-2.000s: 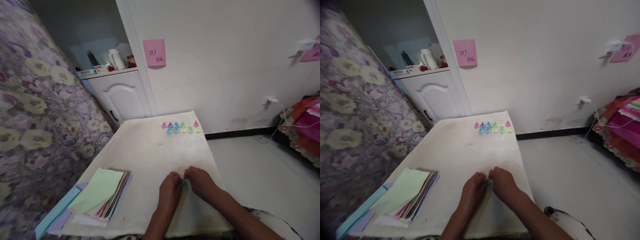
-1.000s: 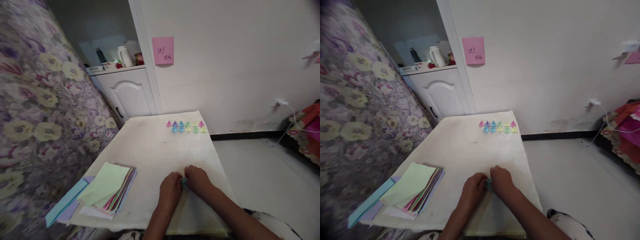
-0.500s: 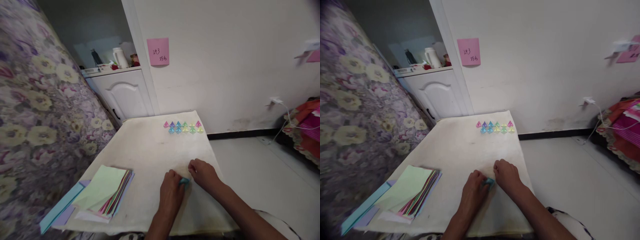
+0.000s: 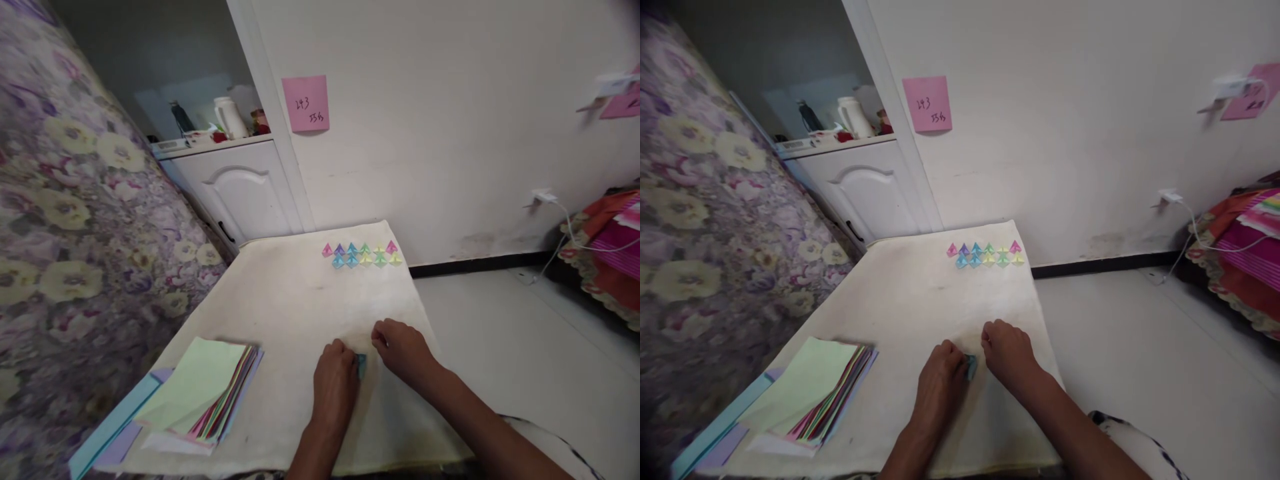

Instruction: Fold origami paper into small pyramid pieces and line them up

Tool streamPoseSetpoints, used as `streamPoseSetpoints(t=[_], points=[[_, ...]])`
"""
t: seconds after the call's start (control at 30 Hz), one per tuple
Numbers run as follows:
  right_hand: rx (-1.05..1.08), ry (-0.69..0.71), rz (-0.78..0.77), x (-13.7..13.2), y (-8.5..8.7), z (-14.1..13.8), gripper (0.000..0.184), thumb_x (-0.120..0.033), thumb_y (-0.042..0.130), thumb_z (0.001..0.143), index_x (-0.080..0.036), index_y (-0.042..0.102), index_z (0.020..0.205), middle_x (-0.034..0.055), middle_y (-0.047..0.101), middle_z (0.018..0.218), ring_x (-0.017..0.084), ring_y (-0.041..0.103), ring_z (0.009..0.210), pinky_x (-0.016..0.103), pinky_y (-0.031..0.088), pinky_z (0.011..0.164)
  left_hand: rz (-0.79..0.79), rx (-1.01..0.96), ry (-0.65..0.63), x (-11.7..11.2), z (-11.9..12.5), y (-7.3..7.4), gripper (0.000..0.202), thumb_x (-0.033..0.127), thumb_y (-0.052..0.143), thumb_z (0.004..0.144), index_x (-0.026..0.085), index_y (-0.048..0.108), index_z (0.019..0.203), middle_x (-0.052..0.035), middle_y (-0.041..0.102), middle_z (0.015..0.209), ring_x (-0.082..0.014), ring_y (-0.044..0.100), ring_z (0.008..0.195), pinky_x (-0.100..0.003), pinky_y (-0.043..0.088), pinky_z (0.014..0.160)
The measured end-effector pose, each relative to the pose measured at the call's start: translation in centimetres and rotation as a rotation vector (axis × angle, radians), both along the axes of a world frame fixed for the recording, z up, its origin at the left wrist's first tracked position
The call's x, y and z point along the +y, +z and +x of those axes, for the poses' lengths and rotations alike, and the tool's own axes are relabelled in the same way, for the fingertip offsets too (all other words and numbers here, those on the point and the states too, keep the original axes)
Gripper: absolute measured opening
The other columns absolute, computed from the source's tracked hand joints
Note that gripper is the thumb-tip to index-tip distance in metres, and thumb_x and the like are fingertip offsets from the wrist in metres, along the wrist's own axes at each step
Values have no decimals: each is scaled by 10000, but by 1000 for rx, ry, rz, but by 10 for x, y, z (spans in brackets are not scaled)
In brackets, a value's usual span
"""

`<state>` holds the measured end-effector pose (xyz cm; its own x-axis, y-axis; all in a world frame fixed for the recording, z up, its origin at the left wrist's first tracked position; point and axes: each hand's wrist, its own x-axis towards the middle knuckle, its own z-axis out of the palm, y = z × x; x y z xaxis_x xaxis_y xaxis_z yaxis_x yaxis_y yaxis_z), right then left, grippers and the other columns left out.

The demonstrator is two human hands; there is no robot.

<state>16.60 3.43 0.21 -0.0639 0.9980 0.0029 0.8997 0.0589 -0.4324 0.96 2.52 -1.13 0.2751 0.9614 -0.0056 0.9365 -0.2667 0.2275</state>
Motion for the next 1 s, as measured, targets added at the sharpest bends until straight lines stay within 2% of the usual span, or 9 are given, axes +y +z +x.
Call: streamPoseSetpoints(t=[0.13,0.27,0.57,0.7,0.83,1.0], points=[[-8,10,-3,0,-1,-1,109,-212,472,818,-210,579,800,10,613,825,146,555,749,256,280,608,-27,42,40,3,-5,5,222,160,420,836,174,598,703,-61,558,853,-187,491,819,-292,334,647],[-15,15,-6,0,-3,-2,103,-210,476,810,-212,577,793,8,615,826,151,559,751,259,276,602,-37,64,80,3,-7,2,201,185,424,838,177,591,727,-56,560,862,-177,514,794,-276,320,611],[-7,21,1,1,-6,-3,92,-209,485,803,-211,576,787,16,620,824,158,566,759,254,280,602,-30,6,143,2,-15,2,176,218,417,850,201,572,770,-24,553,848,-149,534,763,-242,313,593],[10,23,17,1,-8,-5,105,-208,476,800,-215,577,769,20,623,805,164,572,729,254,285,592,38,-57,159,7,-24,2,177,213,408,849,203,561,760,-16,547,824,-144,533,756,-234,315,599],[-10,60,10,0,-10,-11,115,-200,466,796,-208,578,773,38,630,805,180,587,713,261,304,585,83,-86,254,27,-37,7,195,219,417,840,200,564,713,-1,545,770,-131,535,724,-223,314,599],[-27,133,-59,-6,-16,-27,141,-174,465,792,-197,600,826,74,654,864,219,614,765,292,374,637,129,-48,372,81,-48,16,229,240,430,827,189,570,653,-7,557,751,-132,546,710,-221,325,589]])
